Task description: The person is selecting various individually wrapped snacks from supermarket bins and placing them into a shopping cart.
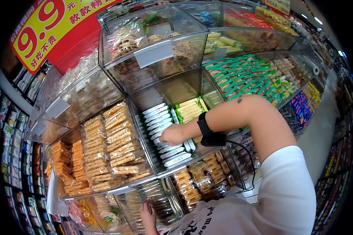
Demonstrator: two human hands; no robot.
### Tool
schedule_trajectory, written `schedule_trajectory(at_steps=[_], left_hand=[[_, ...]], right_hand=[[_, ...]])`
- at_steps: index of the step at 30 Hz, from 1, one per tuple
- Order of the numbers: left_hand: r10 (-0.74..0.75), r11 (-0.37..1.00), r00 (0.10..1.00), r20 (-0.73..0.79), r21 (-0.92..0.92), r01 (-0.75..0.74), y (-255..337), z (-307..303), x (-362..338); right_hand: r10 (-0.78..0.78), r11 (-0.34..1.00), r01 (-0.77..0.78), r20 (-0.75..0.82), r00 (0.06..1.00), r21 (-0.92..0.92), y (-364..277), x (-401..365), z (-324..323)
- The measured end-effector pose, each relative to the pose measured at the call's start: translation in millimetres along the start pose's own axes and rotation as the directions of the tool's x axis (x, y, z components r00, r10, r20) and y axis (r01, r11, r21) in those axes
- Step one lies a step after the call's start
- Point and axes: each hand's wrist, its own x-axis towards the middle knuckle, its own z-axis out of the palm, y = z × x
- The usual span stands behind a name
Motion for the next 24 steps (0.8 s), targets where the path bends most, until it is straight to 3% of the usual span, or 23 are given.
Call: schedule_trajectory(at_steps=[1, 4, 7, 10, 11, 13, 17, 20, 22, 24], left_hand=[[0.011, 1.0, 1.0, -0.011, 0.0, -0.011, -0.3, 0.0, -0.1], [-0.005, 1.0, 1.0, -0.005, 0.002, 0.005, -0.3, -0.7, -1.7], [0.01, 1.0, 1.0, 0.005, 0.017, -0.01, 5.0, -2.9, 0.0], [-0.029, 1.0, 0.999, 0.034, 0.007, 0.029, 7.3, -2.1, 2.3], [-0.027, 1.0, 0.999, 0.043, 0.012, 0.026, 9.8, -3.7, 1.7], [-0.014, 1.0, 0.998, 0.055, 0.02, 0.013, 16.9, -9.3, 4.6], [0.104, 0.976, 0.986, 0.133, -0.204, -0.075, 48.3, -44.5, 10.4], [0.219, 0.928, 0.956, 0.198, -0.346, -0.141, 102.5, -111.6, 26.7], [0.3, 0.94, 0.934, 0.196, -0.226, -0.255, 95.9, -128.4, 28.8], [0.508, 0.827, 0.855, 0.107, -0.338, -0.449, 132.1, -155.5, 59.0]], right_hand=[[0.044, 0.993, -0.052, 0.081, 0.996, 0.102, -5.6, -0.3, 2.1], [-0.133, 0.968, 0.026, 0.424, 0.896, 0.248, -12.0, -3.9, 14.9], [-0.147, 0.988, 0.121, 0.31, 0.939, 0.1, 0.0, -6.4, 38.7], [0.067, 0.992, -0.022, 0.363, 0.929, -0.126, -15.0, 0.7, 21.6], [-0.02, 0.981, 0.074, 0.287, 0.958, -0.179, -8.5, 3.1, 22.6], [0.04, 0.989, 0.008, 0.317, 0.948, -0.146, 3.3, 6.1, 23.8], [0.097, 0.988, -0.037, 0.41, 0.907, -0.151, 17.7, 11.7, 34.7], [0.099, 0.995, -0.086, 0.424, 0.9, -0.05, 15.1, 13.1, 28.1], [0.07, 0.997, -0.067, 0.476, 0.877, -0.024, 11.4, 11.9, 26.3], [0.047, 0.999, -0.043, 0.435, 0.899, -0.02, 6.7, 8.2, 21.1]])
